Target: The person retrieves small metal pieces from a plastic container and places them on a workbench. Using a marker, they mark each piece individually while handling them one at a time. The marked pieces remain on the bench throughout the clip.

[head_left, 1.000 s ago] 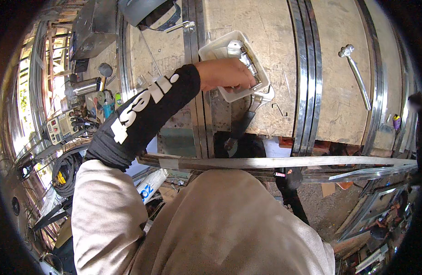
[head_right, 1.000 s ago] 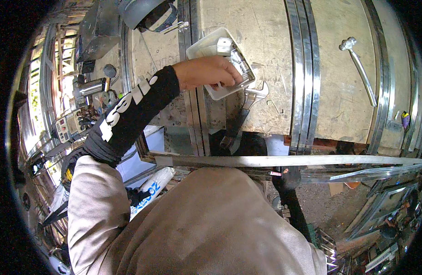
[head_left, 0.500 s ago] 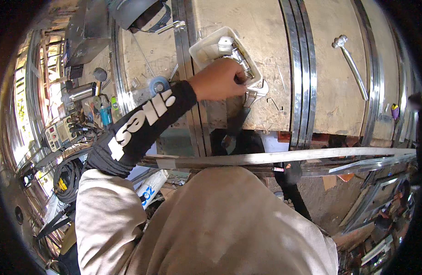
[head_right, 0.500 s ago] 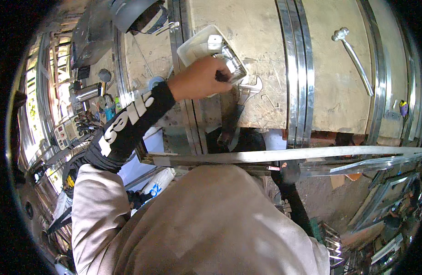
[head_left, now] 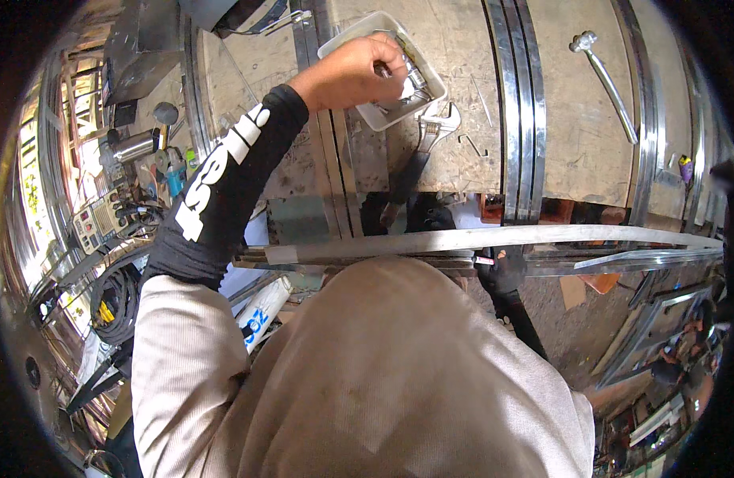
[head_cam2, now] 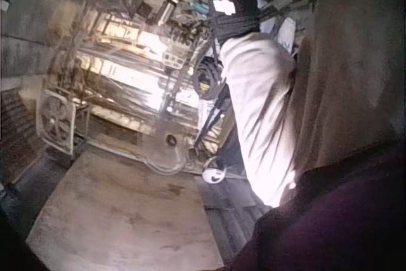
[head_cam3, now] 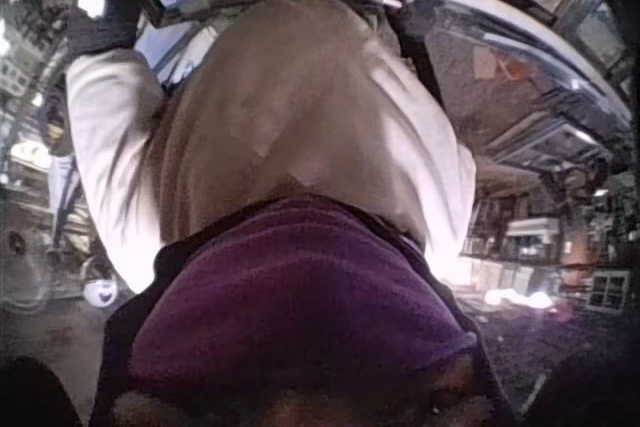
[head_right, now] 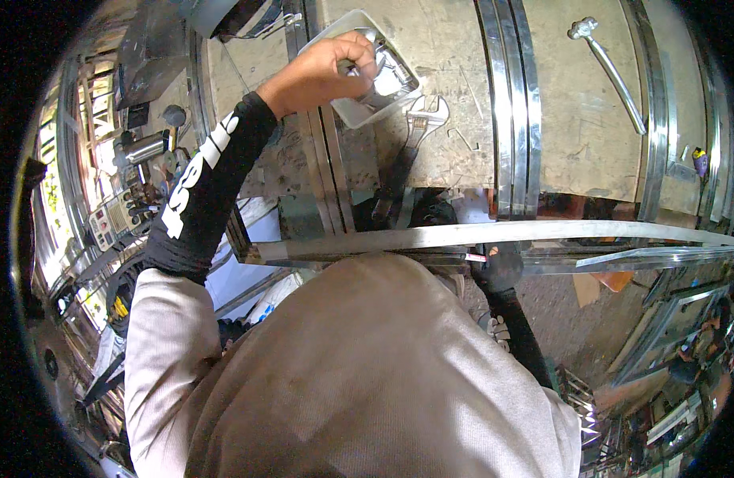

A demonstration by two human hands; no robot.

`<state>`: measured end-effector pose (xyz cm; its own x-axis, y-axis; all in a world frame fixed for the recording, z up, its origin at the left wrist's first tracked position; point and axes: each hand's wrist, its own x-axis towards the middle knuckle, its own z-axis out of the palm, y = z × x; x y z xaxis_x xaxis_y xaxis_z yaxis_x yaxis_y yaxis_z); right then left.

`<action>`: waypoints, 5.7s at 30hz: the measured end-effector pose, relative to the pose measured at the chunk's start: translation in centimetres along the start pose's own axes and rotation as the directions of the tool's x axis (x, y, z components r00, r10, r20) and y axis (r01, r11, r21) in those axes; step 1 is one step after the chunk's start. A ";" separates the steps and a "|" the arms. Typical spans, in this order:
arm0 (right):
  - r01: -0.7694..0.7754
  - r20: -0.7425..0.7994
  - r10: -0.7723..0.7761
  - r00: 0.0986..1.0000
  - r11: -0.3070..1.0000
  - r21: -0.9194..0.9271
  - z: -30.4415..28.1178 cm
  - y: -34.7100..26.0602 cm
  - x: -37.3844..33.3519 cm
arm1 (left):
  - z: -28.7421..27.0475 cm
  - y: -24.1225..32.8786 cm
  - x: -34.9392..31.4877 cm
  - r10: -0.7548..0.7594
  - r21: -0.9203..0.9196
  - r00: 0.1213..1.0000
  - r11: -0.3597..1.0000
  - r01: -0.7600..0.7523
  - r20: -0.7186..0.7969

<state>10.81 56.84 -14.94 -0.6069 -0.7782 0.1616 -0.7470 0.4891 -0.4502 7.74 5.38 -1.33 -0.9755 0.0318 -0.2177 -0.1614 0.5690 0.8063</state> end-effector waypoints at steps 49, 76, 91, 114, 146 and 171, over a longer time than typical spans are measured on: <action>-0.035 0.084 0.011 0.996 0.955 0.295 25.9 -39.6 18.2 | 8.0 -18.2 -50.1 -0.605 -0.724 0.590 0.688 0.048 -0.535; -0.293 -0.253 0.391 0.885 0.890 0.349 28.9 -42.7 16.1 | 1.5 -26.3 -31.6 -0.037 -0.101 0.960 0.995 0.009 -0.277; -0.353 -0.312 0.443 0.841 0.885 0.304 28.4 -43.6 17.4 | 2.8 -26.9 -32.6 0.389 0.394 0.897 0.874 -0.286 -0.212; -0.351 -0.207 0.395 0.895 0.910 0.221 27.9 -43.3 17.4 | 2.5 -26.8 -32.4 0.279 0.337 0.923 0.924 -0.182 -0.267; -0.280 -0.203 0.382 0.902 0.873 0.399 28.5 -44.0 16.8 | 1.6 -27.2 -33.0 0.325 0.346 0.899 0.913 -0.216 -0.293; -0.282 -0.190 0.362 0.913 0.894 0.348 28.6 -44.2 17.0 | 1.8 -27.5 -33.2 0.369 0.396 0.892 0.884 -0.249 -0.261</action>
<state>41.25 10.73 -17.39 -0.8759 -0.4583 0.1511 -0.4022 0.5202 -0.7535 44.85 -9.81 -17.30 -0.9688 0.0233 0.2468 0.1597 0.8202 0.5493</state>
